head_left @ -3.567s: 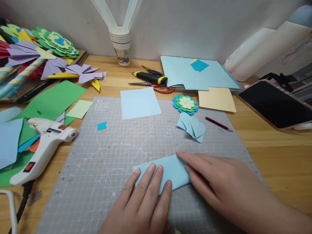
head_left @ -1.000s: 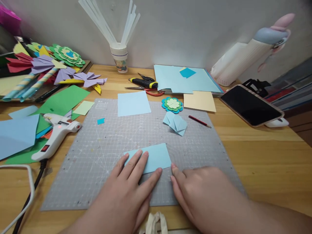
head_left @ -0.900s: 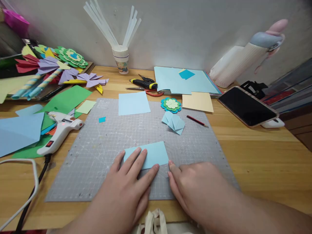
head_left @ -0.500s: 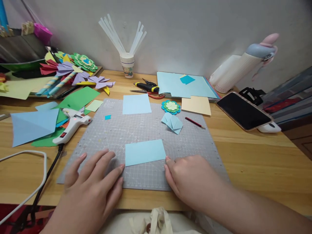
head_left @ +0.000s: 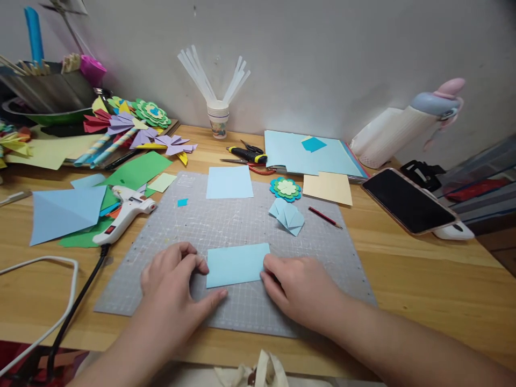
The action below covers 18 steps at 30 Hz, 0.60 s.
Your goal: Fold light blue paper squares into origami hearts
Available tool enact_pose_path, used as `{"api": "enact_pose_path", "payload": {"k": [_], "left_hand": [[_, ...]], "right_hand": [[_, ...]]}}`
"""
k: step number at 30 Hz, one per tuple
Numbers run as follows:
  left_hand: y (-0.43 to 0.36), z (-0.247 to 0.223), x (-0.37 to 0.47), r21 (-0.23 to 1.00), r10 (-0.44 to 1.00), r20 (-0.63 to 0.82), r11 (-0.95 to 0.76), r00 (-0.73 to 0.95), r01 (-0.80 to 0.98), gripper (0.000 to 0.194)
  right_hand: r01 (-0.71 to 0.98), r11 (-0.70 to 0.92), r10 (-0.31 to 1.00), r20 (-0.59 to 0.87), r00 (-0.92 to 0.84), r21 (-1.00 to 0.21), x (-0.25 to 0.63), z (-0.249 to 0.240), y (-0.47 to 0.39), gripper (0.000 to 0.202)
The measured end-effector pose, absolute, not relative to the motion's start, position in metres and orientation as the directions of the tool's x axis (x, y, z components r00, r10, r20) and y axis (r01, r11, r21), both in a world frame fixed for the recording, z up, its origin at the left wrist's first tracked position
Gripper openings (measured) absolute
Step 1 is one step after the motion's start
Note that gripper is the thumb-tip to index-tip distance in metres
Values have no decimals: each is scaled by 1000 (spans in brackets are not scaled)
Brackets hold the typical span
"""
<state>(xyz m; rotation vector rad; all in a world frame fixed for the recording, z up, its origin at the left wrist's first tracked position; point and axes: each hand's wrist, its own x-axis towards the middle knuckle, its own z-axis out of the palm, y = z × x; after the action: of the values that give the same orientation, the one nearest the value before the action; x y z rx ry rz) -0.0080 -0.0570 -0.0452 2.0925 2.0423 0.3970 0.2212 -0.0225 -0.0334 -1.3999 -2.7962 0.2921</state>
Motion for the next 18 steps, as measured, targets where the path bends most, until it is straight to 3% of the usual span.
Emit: {"api": "enact_pose_path", "payload": {"k": [7,15,18], "left_hand": [[-74,-50,-9,267,991,131,-30,-6,963,29],[-73,-48,-7,502,994,108,-52,-3,863,13],[-70,-45,-5,524,990,134,-112,48,844,10]], "right_hand": [[787,574,787,-114,-606,-227,222,-33,-19,13],[772,584,779,-95,-620,-251,224,-35,-19,13],[772,569,783,-102,-614,-283,224,-36,-19,13]]}}
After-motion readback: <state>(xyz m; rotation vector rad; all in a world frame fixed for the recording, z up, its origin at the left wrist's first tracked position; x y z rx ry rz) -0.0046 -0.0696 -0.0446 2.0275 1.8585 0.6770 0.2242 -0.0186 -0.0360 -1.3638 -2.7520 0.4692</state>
